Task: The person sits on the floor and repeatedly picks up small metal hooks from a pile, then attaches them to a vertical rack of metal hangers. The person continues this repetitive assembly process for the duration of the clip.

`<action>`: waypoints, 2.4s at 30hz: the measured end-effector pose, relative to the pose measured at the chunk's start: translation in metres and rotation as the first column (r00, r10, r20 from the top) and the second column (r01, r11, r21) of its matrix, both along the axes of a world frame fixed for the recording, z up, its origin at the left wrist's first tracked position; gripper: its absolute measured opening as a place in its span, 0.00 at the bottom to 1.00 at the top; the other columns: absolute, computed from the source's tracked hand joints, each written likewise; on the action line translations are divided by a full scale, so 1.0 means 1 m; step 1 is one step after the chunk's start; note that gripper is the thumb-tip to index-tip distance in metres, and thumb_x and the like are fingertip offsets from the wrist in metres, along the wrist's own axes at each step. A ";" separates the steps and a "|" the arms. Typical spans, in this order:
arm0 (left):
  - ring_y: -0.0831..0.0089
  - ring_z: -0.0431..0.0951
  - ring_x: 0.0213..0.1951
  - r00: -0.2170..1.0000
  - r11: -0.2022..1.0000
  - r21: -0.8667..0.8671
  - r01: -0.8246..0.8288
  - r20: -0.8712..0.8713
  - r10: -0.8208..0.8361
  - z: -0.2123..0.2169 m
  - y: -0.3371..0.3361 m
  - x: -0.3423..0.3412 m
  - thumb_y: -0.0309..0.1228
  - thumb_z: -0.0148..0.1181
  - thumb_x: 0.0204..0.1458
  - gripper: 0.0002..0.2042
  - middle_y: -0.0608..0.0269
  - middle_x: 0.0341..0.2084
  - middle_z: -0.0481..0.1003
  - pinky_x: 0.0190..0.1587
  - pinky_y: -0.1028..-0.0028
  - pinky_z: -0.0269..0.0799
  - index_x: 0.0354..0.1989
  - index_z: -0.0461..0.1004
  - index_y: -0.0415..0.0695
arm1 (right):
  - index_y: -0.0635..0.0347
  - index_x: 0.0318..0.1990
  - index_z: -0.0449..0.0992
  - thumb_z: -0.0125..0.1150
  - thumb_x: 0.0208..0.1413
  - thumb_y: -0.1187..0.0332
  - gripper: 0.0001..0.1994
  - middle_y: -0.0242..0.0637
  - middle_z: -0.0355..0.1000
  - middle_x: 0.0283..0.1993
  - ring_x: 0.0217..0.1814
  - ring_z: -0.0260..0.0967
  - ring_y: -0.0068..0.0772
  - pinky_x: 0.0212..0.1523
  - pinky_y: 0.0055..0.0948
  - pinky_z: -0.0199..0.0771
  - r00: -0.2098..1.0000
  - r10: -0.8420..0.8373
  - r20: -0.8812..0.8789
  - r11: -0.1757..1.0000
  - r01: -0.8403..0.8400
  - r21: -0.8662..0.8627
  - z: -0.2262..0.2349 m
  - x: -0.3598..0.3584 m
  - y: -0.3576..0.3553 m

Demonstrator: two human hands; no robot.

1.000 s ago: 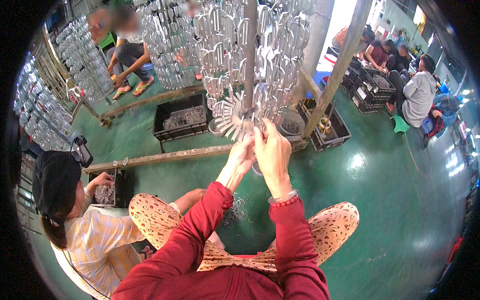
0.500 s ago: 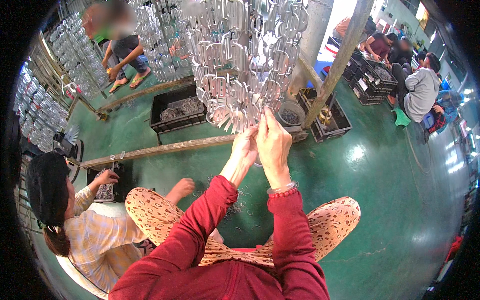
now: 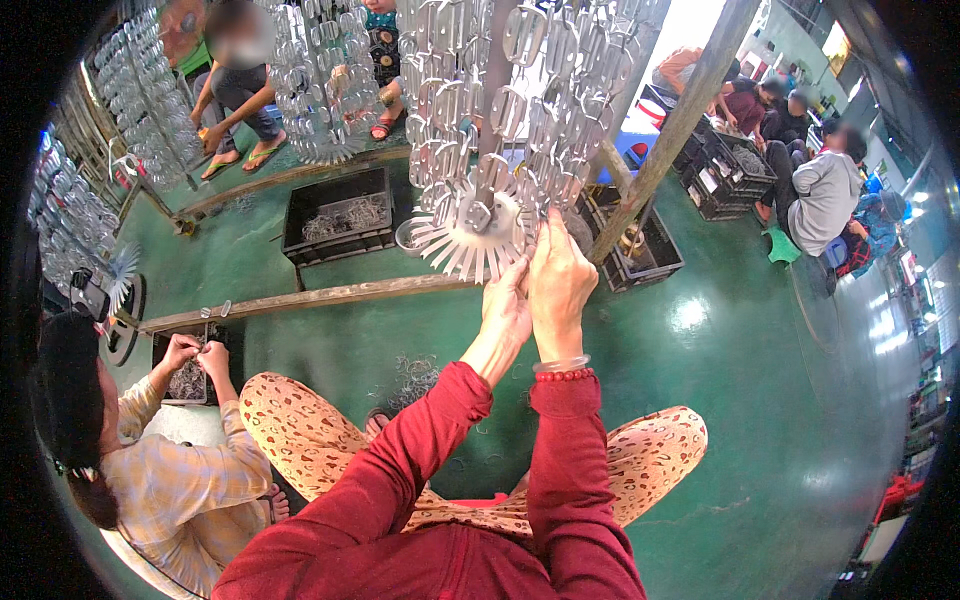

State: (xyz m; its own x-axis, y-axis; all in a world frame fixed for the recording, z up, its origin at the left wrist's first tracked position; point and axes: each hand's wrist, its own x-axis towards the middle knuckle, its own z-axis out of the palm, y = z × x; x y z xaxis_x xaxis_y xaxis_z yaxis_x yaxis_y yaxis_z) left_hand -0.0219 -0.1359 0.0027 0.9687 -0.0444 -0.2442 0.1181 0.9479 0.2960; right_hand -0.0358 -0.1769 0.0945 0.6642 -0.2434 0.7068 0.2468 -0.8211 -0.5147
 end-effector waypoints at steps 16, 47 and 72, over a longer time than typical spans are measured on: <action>0.70 0.77 0.40 0.999 0.999 -0.033 0.039 0.028 -0.038 -0.007 -0.005 0.002 0.25 0.55 0.54 0.10 0.60 0.39 0.75 0.42 0.73 0.74 0.44 0.69 0.40 | 0.59 0.45 0.74 0.56 0.53 0.63 0.14 0.51 0.73 0.26 0.29 0.73 0.53 0.30 0.45 0.71 0.973 -0.127 -0.191 0.986 0.103 -0.130 0.014 0.011 0.012; 0.73 0.72 0.50 0.999 0.998 0.048 0.039 0.015 -0.040 -0.009 0.004 0.004 0.31 0.62 0.51 0.19 0.69 0.44 0.74 0.50 0.70 0.60 0.51 0.65 0.49 | 0.66 0.44 0.77 0.55 0.57 0.72 0.10 0.35 0.70 0.18 0.20 0.65 0.16 0.22 0.22 0.66 0.996 0.086 0.022 0.945 -0.088 0.315 0.000 0.005 0.009; 0.74 0.72 0.48 0.999 0.999 0.026 0.039 -0.016 -0.039 -0.007 0.017 0.003 0.32 0.61 0.50 0.15 0.70 0.43 0.74 0.51 0.67 0.60 0.47 0.69 0.47 | 0.59 0.44 0.78 0.59 0.50 0.64 0.15 0.50 0.74 0.26 0.28 0.73 0.49 0.31 0.41 0.70 0.935 -0.295 -0.199 0.942 0.249 -0.227 0.016 0.007 0.035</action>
